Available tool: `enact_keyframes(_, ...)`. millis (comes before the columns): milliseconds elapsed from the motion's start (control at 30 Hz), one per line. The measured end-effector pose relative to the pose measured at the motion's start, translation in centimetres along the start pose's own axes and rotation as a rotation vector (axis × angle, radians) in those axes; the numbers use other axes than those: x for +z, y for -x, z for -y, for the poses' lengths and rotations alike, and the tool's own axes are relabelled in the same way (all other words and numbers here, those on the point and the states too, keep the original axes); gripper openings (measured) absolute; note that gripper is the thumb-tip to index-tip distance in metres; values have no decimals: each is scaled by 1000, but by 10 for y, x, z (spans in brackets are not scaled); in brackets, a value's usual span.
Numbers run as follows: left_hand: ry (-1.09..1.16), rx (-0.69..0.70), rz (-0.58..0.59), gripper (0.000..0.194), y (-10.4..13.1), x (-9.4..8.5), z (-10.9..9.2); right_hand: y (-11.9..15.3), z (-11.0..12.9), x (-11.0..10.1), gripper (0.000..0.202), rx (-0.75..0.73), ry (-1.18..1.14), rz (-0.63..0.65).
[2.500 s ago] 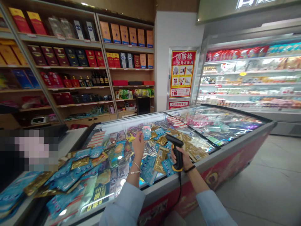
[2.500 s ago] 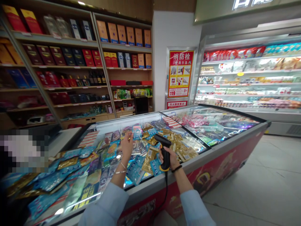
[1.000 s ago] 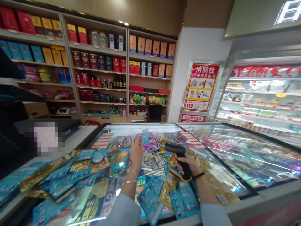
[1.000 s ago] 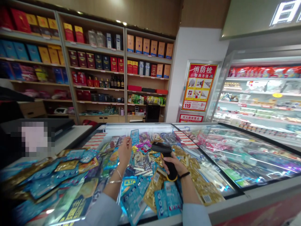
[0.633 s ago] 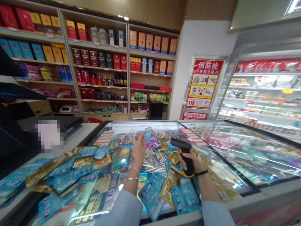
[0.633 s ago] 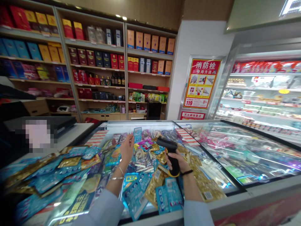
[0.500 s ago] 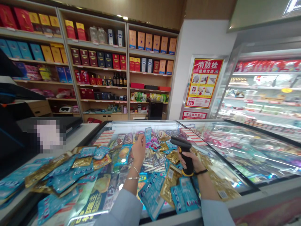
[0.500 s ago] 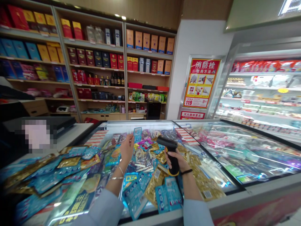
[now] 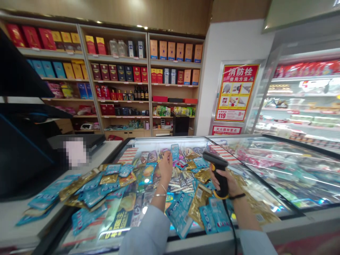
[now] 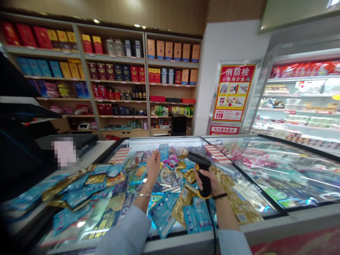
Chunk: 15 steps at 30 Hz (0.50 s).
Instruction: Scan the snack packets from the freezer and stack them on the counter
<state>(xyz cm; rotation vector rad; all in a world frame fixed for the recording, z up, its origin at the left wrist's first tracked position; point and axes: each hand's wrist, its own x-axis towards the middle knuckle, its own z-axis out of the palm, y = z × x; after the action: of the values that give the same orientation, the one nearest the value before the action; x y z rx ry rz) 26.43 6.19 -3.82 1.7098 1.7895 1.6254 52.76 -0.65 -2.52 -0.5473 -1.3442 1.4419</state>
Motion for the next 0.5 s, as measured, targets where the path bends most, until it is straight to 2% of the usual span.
enact_keyframes(133, 71, -31, -68, 18, 5, -22, -21, 16, 18, 25, 30, 11, 11, -38)
enact_keyframes(267, 118, -2, -115, 19, 8, -61, -35, 16, 25, 65, 27, -25, 0, -27)
enact_keyframes(400, 85, 11, -162, 20, 5, -123, -25, -1, 8, 118, 25, -64, -65, -35)
enact_keyframes(500, 10, -49, -295, 21, 1, -187, 5, -17, -18, 160, 24, -50, -138, 2)
